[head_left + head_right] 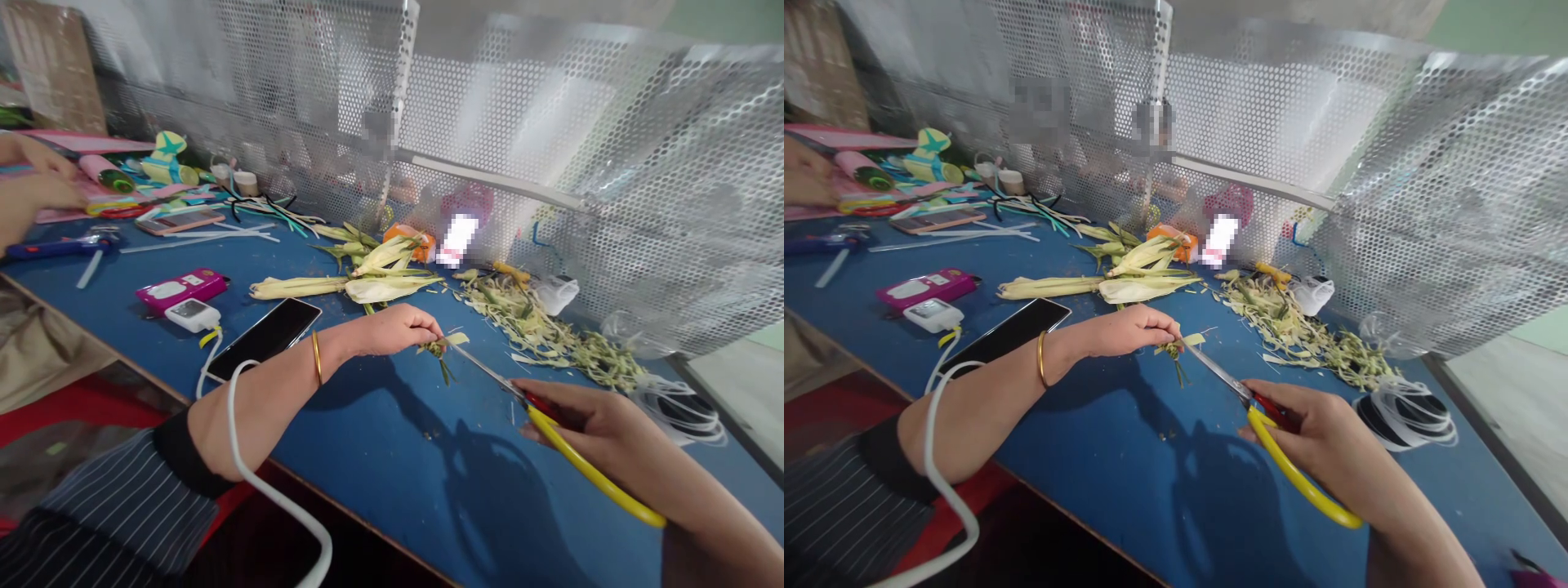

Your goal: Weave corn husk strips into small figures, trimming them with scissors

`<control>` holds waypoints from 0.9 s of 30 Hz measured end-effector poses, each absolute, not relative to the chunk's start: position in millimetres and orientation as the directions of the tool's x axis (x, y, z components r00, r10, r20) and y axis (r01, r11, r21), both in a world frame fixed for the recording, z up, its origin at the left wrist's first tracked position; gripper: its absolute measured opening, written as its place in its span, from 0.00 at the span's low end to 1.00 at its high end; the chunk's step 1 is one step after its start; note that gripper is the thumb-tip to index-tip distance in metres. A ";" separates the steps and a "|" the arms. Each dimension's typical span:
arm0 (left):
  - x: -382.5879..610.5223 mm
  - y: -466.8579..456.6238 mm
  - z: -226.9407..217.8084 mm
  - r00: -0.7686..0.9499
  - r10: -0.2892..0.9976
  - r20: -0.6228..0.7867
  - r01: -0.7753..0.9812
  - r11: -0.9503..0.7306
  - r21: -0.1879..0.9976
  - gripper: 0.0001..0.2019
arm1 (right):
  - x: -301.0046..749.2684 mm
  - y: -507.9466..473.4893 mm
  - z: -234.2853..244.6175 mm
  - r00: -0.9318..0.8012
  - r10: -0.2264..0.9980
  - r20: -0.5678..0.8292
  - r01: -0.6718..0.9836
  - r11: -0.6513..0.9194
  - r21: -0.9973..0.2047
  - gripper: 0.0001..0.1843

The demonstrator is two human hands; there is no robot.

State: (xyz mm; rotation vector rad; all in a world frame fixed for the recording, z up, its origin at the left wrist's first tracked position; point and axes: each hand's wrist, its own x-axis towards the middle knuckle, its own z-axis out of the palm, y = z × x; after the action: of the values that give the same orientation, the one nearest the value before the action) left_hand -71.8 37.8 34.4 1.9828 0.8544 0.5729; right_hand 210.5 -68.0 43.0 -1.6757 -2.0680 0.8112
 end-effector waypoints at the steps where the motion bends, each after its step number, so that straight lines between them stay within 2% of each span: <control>1: -71.9 37.8 34.6 0.656 0.752 0.068 0.345 -0.379 0.859 0.12 | 210.9 -68.1 43.2 -0.237 0.968 -0.083 0.766 0.133 -0.629 0.32; 8: -71.1 39.1 34.2 0.675 0.732 0.089 0.303 -0.386 0.871 0.11 | 213.7 -68.3 42.8 -0.246 0.962 -0.116 0.769 0.121 -0.628 0.33; 14: -70.4 37.9 35.6 0.675 0.733 0.082 0.336 -0.404 0.851 0.12 | 214.1 -69.6 43.3 -0.242 0.959 -0.149 0.753 0.089 -0.652 0.32; 19: -69.6 37.0 36.2 0.646 0.761 0.059 0.384 -0.391 0.837 0.12 | 214.8 -69.8 43.0 -0.236 0.959 -0.154 0.785 0.094 -0.612 0.31; 27: -69.0 38.3 34.6 0.649 0.760 0.048 0.338 -0.344 0.876 0.11 | 217.7 -69.6 40.5 -0.208 0.971 -0.119 0.821 0.107 -0.561 0.33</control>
State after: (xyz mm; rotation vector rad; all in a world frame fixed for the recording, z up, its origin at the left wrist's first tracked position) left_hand -69.0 38.3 34.6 1.9403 0.8614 0.5727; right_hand 217.7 -69.6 40.5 -1.7705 -2.1086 0.7665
